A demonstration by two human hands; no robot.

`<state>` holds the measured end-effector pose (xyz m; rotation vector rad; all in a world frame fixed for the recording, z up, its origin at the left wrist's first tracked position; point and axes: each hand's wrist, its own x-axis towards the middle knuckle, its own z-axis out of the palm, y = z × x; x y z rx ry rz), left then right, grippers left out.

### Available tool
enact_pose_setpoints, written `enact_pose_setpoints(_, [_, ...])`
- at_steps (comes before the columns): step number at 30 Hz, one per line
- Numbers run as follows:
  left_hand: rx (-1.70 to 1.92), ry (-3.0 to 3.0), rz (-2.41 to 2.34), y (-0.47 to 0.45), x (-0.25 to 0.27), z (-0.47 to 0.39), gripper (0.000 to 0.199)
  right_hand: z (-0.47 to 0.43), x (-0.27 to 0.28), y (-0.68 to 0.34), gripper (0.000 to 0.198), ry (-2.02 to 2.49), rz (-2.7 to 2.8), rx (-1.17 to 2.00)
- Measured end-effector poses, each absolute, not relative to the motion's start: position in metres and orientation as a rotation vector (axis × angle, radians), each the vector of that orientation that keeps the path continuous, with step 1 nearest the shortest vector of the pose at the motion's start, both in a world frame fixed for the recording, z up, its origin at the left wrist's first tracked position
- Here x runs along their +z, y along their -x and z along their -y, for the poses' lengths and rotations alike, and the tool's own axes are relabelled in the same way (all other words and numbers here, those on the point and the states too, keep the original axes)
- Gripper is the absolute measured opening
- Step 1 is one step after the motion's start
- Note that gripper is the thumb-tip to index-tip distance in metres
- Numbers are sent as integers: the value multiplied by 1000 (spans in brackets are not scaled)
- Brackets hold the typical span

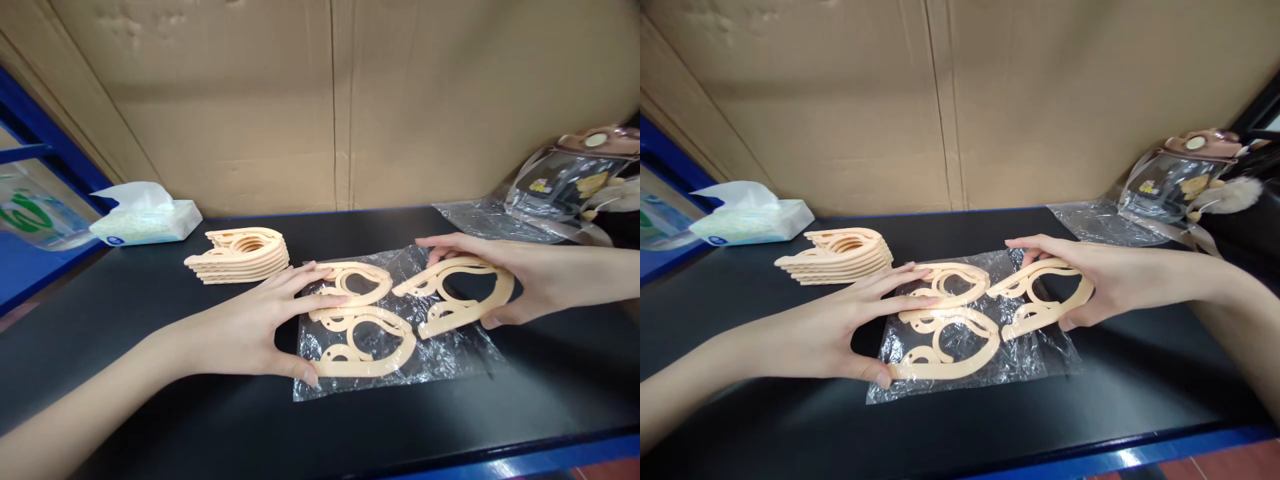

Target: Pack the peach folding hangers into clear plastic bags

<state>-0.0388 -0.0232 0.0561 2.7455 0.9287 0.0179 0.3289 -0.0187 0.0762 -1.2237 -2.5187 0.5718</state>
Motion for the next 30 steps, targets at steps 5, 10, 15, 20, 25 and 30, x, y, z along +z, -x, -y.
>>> enact_pose_setpoints(5, [-8,-2730,-971,36,51,23,77,20,78,-322,88,1161,2673,796])
enact_pose_setpoints(10, [5,-2705,-966,35,49,25,76,18,63,-301,93,1065,2626,926])
enact_pose_setpoints(15, [72,-2729,-992,38,51,28,79,14,62,-306,95,1060,2703,927])
enact_pose_setpoints(20, [327,-2808,-1154,34,52,29,40,13,70,-329,81,1190,2795,788])
enact_pose_setpoints(25, [277,-2856,-1309,34,47,26,25,10,64,-321,77,1155,2726,845])
enact_pose_setpoints(30, [300,-2814,-1236,37,42,21,26,11,58,-304,80,1116,2656,908])
